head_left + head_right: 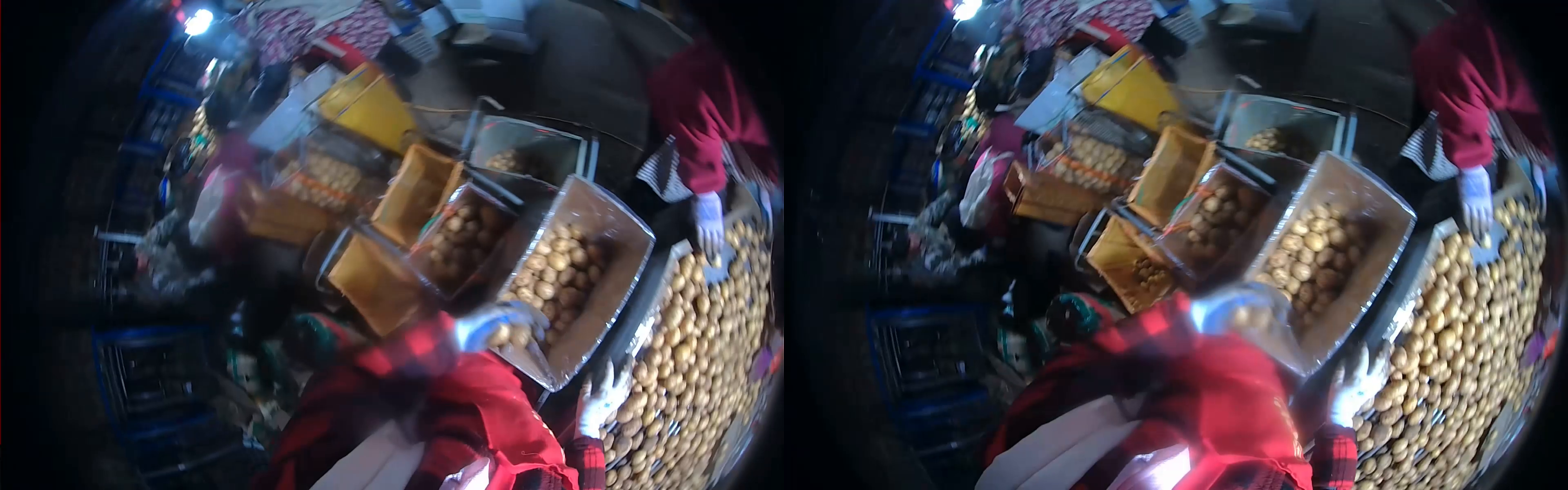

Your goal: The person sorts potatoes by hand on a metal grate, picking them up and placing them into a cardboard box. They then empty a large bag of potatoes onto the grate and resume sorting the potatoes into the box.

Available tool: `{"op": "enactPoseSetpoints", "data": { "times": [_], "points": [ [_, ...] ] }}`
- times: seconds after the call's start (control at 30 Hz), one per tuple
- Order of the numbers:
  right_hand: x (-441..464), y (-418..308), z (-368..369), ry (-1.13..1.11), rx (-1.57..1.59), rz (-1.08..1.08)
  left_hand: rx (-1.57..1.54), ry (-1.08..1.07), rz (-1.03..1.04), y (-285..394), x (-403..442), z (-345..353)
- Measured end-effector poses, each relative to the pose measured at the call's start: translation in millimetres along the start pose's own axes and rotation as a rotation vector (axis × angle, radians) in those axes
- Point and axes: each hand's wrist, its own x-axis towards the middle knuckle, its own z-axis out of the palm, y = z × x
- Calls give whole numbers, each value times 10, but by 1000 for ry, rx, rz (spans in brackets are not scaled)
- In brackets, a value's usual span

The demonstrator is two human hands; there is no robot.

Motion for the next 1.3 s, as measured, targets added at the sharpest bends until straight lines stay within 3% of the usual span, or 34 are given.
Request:
{"op": "enactPoseSetpoints", "data": {
  "times": [0.07, 0.13, 0.2, 0.3, 0.33, 0.37, 0.4, 0.47, 0.5, 0.53, 0.57, 0.6, 0.67, 0.7, 0.73, 0.77, 0.8, 0.87, 0.9, 0.93, 0.97, 1.0, 1.13, 1.2, 1.27, 1.3],
  "points": [
    [13, 29, 25, 33, -46, -53, 146, 373, 110, -532, -540, -676],
    [13, 43, 8, 5, -70, -54, 29, 872, 440, -364, -987, -1038],
    [6, 158, 40, 20, -47, -141, -185, 1274, 502, 236, -1350, -978],
    [24, 272, 122, 80, -5, -242, 704, 1632, 142, 246, -1724, -1019],
    [30, 322, 150, 87, 19, -269, 1006, 1576, 41, 4, -1847, -1152],
    [36, 291, 126, 83, -28, -255, 1254, 1502, -456, -189, -1885, -1200],
    [70, 287, 177, 95, -27, -250, 1431, 1452, -555, -421, -1835, -1159],
    [-41, 368, 171, 26, -57, -201, 1480, 1430, -299, -383, -1458, -1072],
    [-5, 85, 0, -87, -32, -12, 1452, 1357, -124, -345, -1177, -1006],
    [8, 29, -17, -184, -82, 143, 1011, 1374, 135, -403, -800, -915],
    [159, -280, -284, -282, -181, 151, 1001, 1193, 220, -348, -451, -769],
    [167, -311, -265, -209, -116, 242, 902, 1014, 276, -263, -132, -572],
    [117, -409, -512, -211, -207, 216, 601, 670, 283, -157, 537, -142],
    [-13, -156, -365, -137, -95, 122, 778, 481, 318, -202, 801, 93],
    [-18, -259, -482, -101, -2, 254, 955, 307, 384, -237, 1006, 336],
    [-123, -230, -472, 91, 83, 220, 1231, 72, 548, -189, 1160, 617],
    [-320, -279, -363, 281, -81, 246, 1189, -143, 514, -162, 1313, 879],
    [-786, -297, -529, 274, -90, 414, 1154, -399, 645, -412, 1334, 1337],
    [-1028, -276, -674, 234, -62, 512, 1214, -554, 612, -497, 1304, 1534],
    [-1237, -301, -753, 153, 43, 789, 1272, -702, 580, -584, 1265, 1725],
    [-1511, -345, -696, 189, -109, 890, 1338, -833, 511, -744, 1232, 1887],
    [-1803, -368, -560, 215, -266, 990, 1343, -910, 567, -916, 1224, 1952],
    [-1981, -180, 61, 3, 41, 1117, 1496, -932, 466, -1145, 1388, 2306],
    [-1549, 64, 159, 162, -143, 1120, 1520, -935, 603, -1252, 1595, 2416],
    [-1294, 407, 274, 484, -25, 1105, 1547, -886, 701, -1244, 1865, 2560],
    [-1152, 542, 158, 287, -155, 1152, 1485, -823, 781, -1217, 2032, 2628]
  ]
}}
